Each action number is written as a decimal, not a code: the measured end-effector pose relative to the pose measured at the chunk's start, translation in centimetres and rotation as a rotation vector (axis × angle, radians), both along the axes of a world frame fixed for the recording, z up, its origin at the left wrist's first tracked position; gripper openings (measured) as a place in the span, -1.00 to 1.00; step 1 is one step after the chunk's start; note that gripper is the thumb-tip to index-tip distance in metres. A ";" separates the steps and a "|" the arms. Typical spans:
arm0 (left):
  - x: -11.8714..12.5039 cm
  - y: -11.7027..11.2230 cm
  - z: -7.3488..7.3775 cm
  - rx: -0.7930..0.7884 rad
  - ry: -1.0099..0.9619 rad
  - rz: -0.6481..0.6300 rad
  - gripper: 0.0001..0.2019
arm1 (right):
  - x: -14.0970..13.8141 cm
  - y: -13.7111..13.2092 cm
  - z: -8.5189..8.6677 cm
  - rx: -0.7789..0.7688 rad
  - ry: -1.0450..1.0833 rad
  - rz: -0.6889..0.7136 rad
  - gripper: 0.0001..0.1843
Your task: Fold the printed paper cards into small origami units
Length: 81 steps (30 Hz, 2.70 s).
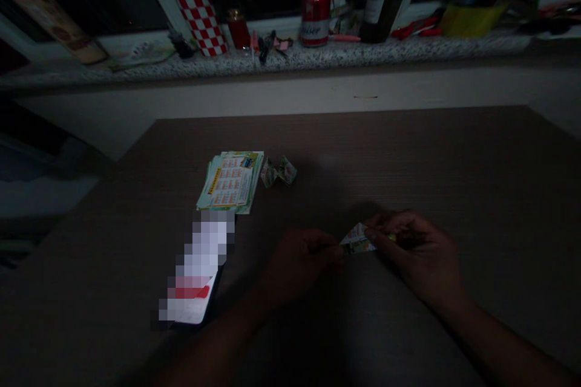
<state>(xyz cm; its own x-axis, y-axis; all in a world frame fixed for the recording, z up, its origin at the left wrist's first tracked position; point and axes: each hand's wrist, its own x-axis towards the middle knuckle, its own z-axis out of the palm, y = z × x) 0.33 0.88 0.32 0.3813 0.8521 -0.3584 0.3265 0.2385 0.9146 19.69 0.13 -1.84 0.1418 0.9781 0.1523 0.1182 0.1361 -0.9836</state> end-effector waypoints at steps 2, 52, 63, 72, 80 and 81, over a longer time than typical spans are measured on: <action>0.1 0.0 0.0 -0.002 -0.018 0.004 -0.80 | 0.0 0.0 0.1 -0.006 -0.009 -0.021 -0.81; 0.4 -1.6 0.0 0.253 -0.176 0.035 -0.83 | 0.4 -0.1 0.2 -0.181 0.244 0.170 -0.57; -0.3 -0.8 -0.5 0.358 0.011 0.163 -0.81 | 0.4 -0.4 -0.3 -0.165 0.147 0.104 -0.58; 0.7 -0.6 -0.7 0.090 -0.156 0.116 -0.84 | -0.3 -0.8 -0.2 -0.065 -0.005 0.210 -0.63; 0.3 -0.4 -0.6 0.077 -0.165 0.138 -0.80 | 0.0 -0.7 0.1 -0.020 -0.011 0.157 -0.71; 0.4 -0.4 -0.6 0.077 -0.155 0.131 -0.80 | 0.0 -0.7 0.2 -0.023 -0.001 0.181 -0.72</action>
<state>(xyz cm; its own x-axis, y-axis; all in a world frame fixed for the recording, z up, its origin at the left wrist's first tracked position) 0.68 0.45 -0.32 0.3115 0.9206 -0.2355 0.1510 0.1968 0.9688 19.70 -0.61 -1.69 -0.0368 0.9909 0.1292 0.0948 0.1322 -0.9867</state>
